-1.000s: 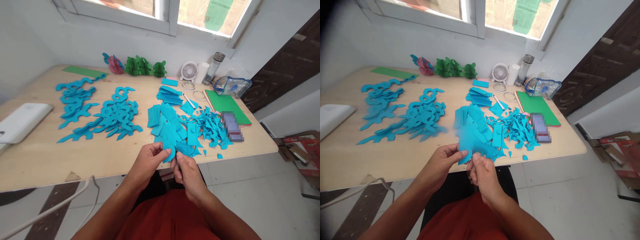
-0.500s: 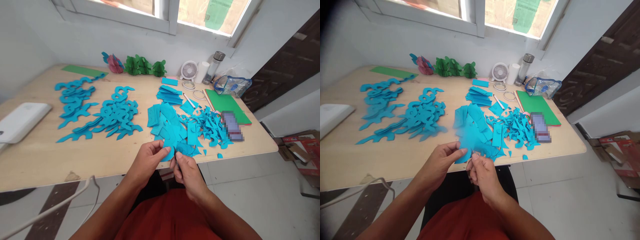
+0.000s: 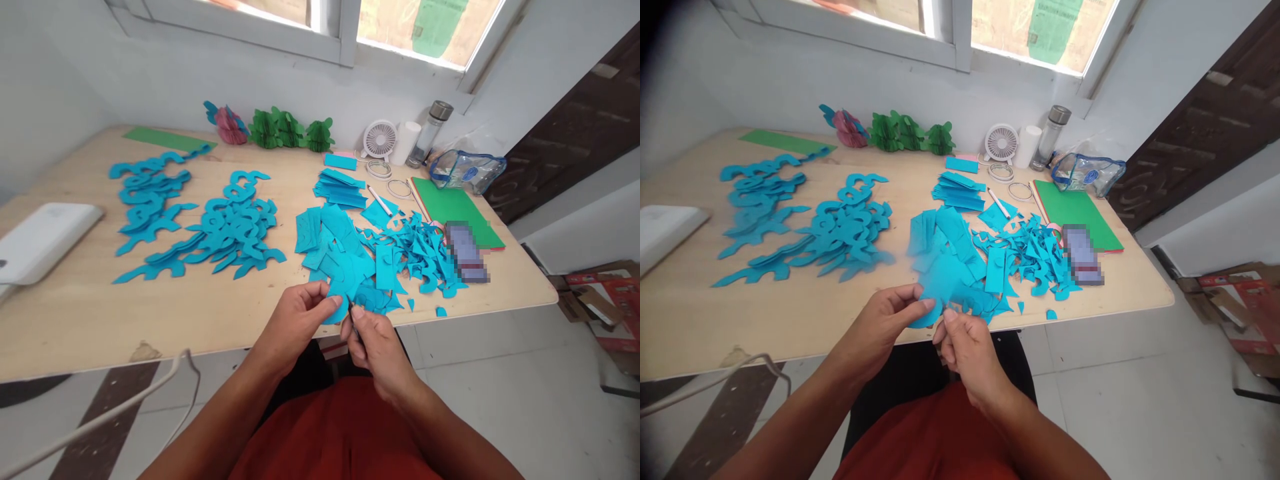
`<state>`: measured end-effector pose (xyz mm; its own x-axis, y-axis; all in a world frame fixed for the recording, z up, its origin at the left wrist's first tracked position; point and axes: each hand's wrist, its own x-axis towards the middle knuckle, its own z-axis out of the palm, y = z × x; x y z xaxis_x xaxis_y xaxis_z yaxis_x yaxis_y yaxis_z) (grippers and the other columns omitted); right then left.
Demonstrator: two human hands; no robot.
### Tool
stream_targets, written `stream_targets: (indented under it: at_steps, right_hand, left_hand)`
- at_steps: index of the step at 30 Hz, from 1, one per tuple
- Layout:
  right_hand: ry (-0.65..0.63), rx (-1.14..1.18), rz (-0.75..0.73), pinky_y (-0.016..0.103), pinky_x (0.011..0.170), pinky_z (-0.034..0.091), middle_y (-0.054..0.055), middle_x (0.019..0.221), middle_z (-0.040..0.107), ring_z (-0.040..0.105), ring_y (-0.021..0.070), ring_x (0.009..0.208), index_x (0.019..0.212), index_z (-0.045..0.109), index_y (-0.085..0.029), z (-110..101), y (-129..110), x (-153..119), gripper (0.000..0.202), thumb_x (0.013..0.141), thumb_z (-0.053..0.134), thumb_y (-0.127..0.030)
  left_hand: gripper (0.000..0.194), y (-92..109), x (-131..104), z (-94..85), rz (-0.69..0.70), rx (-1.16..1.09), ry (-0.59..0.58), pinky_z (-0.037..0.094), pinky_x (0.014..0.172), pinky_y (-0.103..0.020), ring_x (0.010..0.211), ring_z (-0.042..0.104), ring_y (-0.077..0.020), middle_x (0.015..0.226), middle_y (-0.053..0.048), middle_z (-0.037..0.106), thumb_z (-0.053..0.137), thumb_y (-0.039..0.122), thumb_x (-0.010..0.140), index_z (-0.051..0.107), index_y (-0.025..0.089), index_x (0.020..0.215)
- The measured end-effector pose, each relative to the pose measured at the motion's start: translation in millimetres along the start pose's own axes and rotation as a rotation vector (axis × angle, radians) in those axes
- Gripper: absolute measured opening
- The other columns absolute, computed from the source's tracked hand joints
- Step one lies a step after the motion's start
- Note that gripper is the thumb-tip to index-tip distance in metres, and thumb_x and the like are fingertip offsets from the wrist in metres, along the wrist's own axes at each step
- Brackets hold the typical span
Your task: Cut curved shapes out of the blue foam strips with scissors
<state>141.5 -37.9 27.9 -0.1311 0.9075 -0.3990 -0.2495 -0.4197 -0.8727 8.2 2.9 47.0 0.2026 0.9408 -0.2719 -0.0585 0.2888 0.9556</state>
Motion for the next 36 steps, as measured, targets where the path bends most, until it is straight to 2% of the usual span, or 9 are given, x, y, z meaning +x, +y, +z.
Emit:
stream_targets:
  at_steps: [23, 36]
  right_hand:
    - [-0.041, -0.083, -0.009, 0.022, 0.038, 0.014, -0.01, 0.037, 0.034, 0.021, 0.0045, 0.035, 0.064, 0.055, -0.015, -7.3, 2.1, 1.5, 0.048, 0.085, 0.05, -0.058]
    - [-0.059, -0.133, -0.046, 0.023, 0.039, 0.014, -0.01, 0.038, 0.032, 0.02, 0.0053, 0.036, 0.063, 0.055, -0.016, -8.6, -0.2, 1.7, 0.047, 0.085, 0.05, -0.057]
  left_hand:
    - [0.019, -2.4, 0.8, -2.5, 0.008, -0.018, -0.013, 0.031, 0.057, -0.023, 0.058, 0.035, -0.0104, 0.058, 0.005, 0.043, 0.065, 0.029, 0.071, 0.053, 0.017, 0.062]
    - [0.018, -7.3, -0.1, -3.7, -0.023, -0.068, -0.01, 0.034, 0.061, -0.024, 0.061, 0.039, -0.011, 0.061, 0.005, 0.045, 0.067, 0.03, 0.071, 0.055, 0.017, 0.065]
